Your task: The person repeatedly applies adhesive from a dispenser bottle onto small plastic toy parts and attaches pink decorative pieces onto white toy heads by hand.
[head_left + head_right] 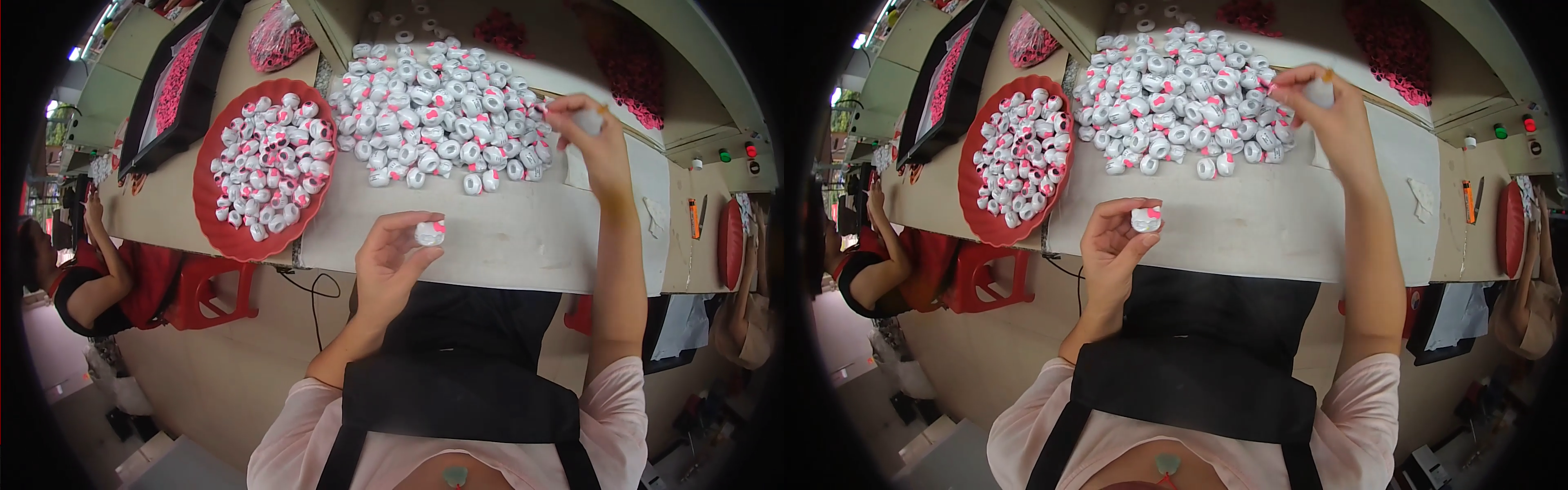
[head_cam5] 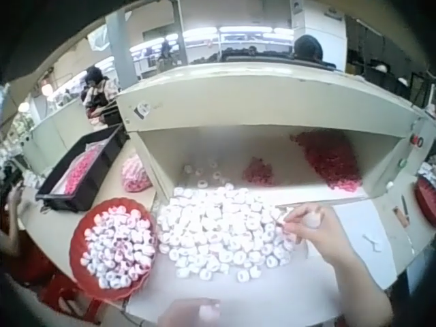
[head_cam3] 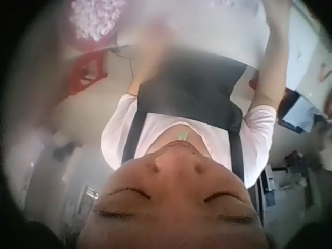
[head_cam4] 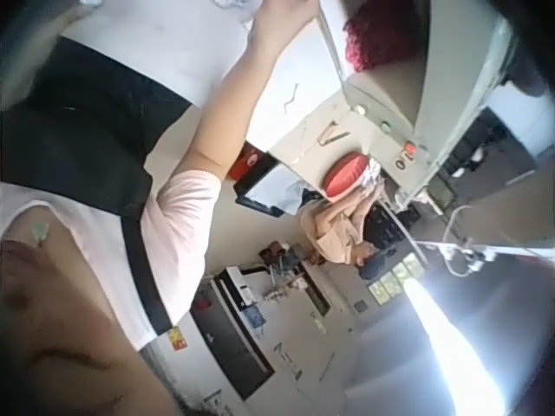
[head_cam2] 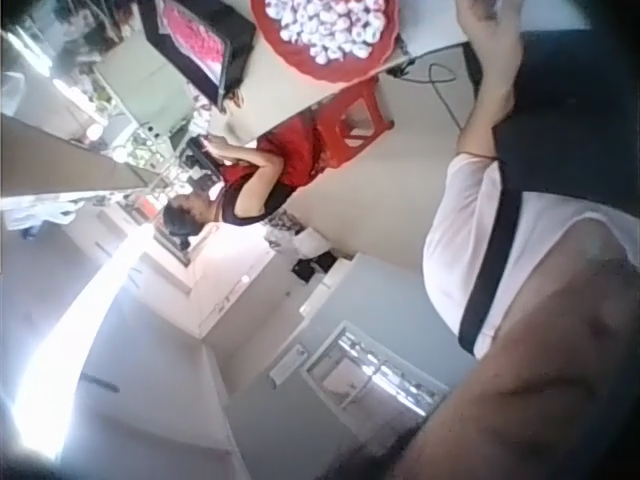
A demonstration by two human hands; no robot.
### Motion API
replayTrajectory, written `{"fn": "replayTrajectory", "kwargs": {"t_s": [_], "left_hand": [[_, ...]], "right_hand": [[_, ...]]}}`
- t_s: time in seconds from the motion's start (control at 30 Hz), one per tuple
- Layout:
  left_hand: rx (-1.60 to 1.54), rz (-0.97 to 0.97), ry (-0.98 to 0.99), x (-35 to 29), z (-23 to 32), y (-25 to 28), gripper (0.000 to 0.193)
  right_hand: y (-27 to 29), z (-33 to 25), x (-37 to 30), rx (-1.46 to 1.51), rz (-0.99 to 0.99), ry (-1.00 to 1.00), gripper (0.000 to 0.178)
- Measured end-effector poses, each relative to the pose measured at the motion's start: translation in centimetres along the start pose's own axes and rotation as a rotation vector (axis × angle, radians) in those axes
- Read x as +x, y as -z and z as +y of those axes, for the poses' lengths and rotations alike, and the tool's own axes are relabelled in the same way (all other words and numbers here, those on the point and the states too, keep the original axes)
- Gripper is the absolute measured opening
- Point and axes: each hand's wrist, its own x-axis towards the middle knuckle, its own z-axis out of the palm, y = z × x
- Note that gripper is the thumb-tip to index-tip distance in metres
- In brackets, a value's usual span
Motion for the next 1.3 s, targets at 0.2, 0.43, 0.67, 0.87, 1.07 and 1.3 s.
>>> {"fn": "replayTrajectory", "kwargs": {"t_s": [0.2, 0.43, 0.67, 0.87, 1.07, 1.3], "left_hand": [[0.078, -0.094, -0.032, -0.5, -0.6, -2.2, 0.03], [0.306, -0.186, -0.161, -0.8, -1.5, -3.4, 0.032], [0.316, -0.272, -0.196, -1.0, -0.9, -3.4, 0.028], [0.135, -0.289, -0.066, -1.2, -0.6, -3.0, 0.024], [-0.183, -0.291, 0.103, -1.2, -0.3, -2.6, 0.024], [-0.166, -0.345, 0.008, -1.1, -1.0, -2.1, 0.02]], "right_hand": [[-3.5, -0.8, -11.6, 0.327, -0.159, -0.085, 0.011], [-4.6, -0.5, -13.8, 0.337, -0.113, -0.143, 0.007], [-4.5, 0.0, -14.1, 0.274, -0.077, -0.156, 0.01], [-4.9, 0.2, -14.2, 0.268, -0.076, -0.117, 0.015], [-5.7, 0.1, -13.9, 0.486, -0.076, -0.086, 0.027], [-5.9, 1.1, -14.0, 0.7, -0.246, -0.198, 0.025]]}}
